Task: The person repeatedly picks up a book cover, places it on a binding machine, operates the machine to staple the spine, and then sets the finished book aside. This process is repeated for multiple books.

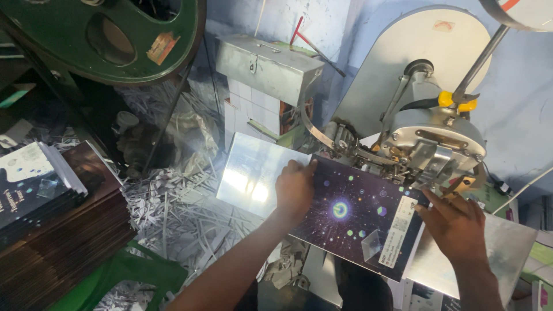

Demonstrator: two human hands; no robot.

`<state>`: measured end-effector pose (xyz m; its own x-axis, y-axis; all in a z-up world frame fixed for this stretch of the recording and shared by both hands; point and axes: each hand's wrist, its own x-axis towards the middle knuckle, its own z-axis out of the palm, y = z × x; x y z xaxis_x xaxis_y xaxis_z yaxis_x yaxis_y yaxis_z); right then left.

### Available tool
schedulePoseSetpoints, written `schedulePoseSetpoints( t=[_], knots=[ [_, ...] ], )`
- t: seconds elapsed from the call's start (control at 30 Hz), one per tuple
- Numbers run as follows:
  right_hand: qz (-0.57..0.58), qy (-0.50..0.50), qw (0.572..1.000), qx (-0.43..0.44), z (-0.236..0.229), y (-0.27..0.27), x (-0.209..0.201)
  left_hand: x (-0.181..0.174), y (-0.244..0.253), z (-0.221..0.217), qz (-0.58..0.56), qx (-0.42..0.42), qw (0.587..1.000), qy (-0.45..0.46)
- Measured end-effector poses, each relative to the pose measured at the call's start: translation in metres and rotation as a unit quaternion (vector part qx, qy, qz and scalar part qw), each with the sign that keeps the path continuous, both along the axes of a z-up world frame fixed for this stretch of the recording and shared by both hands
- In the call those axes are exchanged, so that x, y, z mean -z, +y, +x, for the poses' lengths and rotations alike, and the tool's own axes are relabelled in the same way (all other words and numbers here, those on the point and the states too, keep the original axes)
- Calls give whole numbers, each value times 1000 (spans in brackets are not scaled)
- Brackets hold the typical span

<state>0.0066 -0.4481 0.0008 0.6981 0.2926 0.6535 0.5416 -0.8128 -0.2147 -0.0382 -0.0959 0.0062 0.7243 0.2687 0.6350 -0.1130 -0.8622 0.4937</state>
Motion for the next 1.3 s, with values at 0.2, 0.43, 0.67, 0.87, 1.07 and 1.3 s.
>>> schedulePoseSetpoints(
  t=[0.2, 0.43, 0.67, 0.87, 1.07, 1.3],
  knots=[
    [-41, -35, 998, 35, 8, -26, 13, -6, -9, -2, 23, 51, 995, 80],
    [-95, -51, 991, 79, 16, -51, 21, -6, -27, 3, 16, 66, 994, 85],
    [-40, -2, 998, 45, 14, -72, 9, -9, -42, 3, 18, 97, 992, 82],
    [-22, 6, 998, 62, 10, -80, 9, -8, -52, 7, 26, 109, 989, 98],
    [-37, -3, 997, 65, 12, -88, 10, -8, -55, 6, 22, 126, 988, 90],
    [-129, -30, 984, 119, 14, -91, 21, -6, -57, 6, 7, 134, 988, 72]
  ],
)
